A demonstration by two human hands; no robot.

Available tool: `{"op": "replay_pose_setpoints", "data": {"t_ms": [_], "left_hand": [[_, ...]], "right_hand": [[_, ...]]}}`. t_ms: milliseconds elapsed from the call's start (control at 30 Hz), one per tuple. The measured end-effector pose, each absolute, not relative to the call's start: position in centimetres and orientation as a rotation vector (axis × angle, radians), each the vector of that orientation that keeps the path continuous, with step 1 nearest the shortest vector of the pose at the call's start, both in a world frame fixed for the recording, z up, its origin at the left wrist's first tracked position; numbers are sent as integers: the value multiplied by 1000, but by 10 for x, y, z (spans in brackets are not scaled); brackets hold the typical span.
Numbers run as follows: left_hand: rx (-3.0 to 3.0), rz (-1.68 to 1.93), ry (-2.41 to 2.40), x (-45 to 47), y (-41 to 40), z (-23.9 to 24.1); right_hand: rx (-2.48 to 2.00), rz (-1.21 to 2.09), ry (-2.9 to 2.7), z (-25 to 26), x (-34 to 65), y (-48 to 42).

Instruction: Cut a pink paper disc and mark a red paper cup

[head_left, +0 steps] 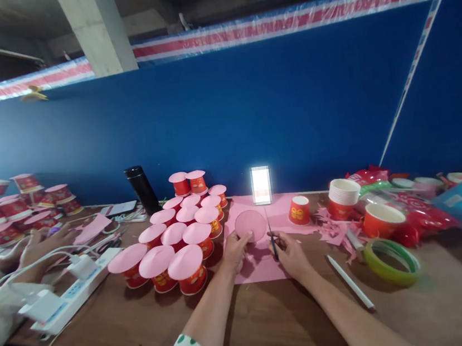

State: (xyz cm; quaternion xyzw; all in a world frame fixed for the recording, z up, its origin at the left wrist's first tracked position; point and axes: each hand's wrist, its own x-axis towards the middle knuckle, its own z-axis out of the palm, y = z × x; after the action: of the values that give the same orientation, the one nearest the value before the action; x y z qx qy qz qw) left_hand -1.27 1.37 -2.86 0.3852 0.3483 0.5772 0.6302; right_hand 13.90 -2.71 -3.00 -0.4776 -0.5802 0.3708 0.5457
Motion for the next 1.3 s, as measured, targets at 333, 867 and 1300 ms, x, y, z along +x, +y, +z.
{"op": "replay_pose_setpoints", "data": {"t_ms": [333, 867, 1300], "left_hand": [[871, 1327, 801, -11, 13, -27], [875, 1336, 841, -11, 17, -34], [874, 1355, 882, -10, 10, -21]], "right_hand": [[-1127, 802, -1369, -32, 139, -26], [-1105, 830, -1361, -34, 139, -26], [-1140, 886, -1361, -33, 141, -26]]}}
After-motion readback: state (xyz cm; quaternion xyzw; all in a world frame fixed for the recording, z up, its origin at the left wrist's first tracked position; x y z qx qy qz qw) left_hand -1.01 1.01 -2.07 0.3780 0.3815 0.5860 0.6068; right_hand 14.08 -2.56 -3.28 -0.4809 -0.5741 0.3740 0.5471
